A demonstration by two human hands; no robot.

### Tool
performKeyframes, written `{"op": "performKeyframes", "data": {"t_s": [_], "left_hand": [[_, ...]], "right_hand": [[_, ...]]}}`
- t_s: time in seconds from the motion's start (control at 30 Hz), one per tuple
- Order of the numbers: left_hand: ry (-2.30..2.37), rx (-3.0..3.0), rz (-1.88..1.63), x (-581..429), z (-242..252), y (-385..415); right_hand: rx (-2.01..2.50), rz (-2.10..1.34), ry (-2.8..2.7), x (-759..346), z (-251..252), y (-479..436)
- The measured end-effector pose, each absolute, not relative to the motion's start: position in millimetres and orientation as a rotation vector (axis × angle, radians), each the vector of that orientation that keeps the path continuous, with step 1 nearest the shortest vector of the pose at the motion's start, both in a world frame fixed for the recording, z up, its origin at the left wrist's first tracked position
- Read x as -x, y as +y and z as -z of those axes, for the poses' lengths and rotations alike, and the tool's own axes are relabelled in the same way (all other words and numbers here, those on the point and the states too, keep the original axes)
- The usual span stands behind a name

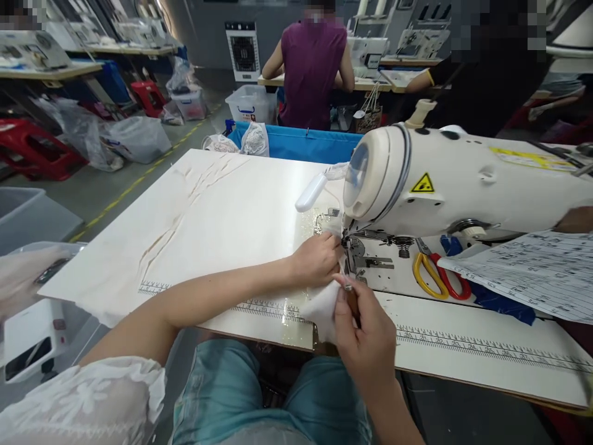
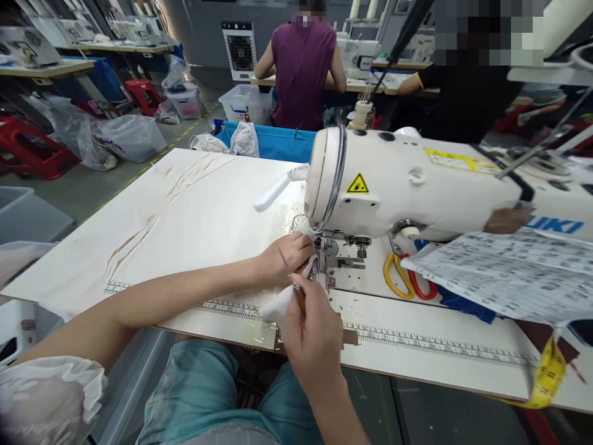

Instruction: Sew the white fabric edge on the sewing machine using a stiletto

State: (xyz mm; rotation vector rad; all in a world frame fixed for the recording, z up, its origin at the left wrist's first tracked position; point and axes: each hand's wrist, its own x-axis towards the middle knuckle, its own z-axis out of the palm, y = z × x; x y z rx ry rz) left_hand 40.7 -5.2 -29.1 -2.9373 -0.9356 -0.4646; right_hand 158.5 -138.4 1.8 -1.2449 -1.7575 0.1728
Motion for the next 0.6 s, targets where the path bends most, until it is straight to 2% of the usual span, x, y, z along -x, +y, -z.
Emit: {"op": "performKeyframes", "data": {"t_s": [0.07, 0.17, 0.4, 0.6], "left_hand": [[-0.963, 2.897, 0.388, -46.9, 27.2, -3.7], [-1.123, 2.868, 0.462, -49.1, 26.0, -1.2], [-1.319, 3.071, 1.025, -31.5, 37.7, 15.7], [-1.309, 3.129, 1.179, -28.9, 41.6, 20.4]], "right_hand": [[1.179, -0.153, -1.792, -149.5, -4.4, -140.0], [1.15, -0.122, -1.82, -147.3, -2.0, -149.1], [1.6, -0.035, -1.736, -189.0, 25.5, -155.9], [1.713, 0.12, -1.778, -196.0, 39.1, -128.3]]}}
